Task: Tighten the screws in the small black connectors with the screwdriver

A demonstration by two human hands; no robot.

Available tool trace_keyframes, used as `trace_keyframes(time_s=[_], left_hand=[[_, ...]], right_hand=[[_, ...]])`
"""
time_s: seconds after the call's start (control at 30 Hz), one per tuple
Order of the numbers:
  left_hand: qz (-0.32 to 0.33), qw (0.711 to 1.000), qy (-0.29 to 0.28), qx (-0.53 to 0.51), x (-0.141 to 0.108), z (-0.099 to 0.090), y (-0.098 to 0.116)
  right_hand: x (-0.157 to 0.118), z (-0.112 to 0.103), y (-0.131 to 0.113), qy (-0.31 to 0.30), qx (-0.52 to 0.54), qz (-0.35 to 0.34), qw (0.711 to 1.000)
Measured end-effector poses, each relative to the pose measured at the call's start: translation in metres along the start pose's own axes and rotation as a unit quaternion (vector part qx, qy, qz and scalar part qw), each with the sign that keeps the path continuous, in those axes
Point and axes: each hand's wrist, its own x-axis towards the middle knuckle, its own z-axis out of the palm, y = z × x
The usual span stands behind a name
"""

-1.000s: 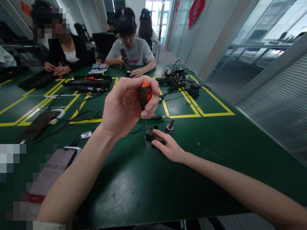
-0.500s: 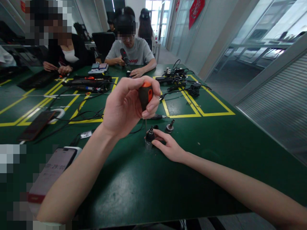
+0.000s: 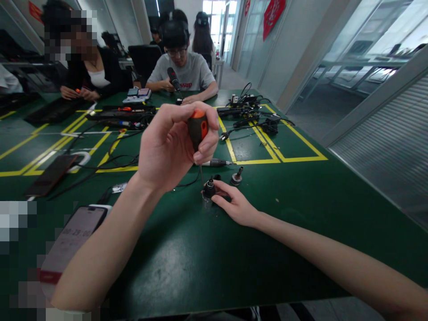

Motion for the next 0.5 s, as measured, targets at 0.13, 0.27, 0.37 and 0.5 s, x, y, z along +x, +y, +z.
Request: trace_keyframes(time_s=[0.13,0.27,0.37,0.5], left_hand=[[-0.005,1.0,-0.003,-0.012,0.0009,-0.0016,-0.0027],[-0.004,1.0,-0.011,-0.018,0.0012,-0.0033,-0.0043],[-0.005,1.0,-0.011,-0.013,0.0012,-0.0034,-0.0039],[-0.008,1.0,-0.007,-0.012,0.0011,-0.0027,-0.0035]], right_hand=[[-0.0002,-0.0001,-0.0004,-0.001,0.001,0.003,1.0],[-0.0004,0.0003,-0.0015,-0.003,0.002,0.006,1.0],[-0.0003,0.0008,-0.0014,0.001,-0.001,-0.001,1.0],[-0.0001,0.0011,-0.0007,0.003,-0.003,-0.002,1.0]])
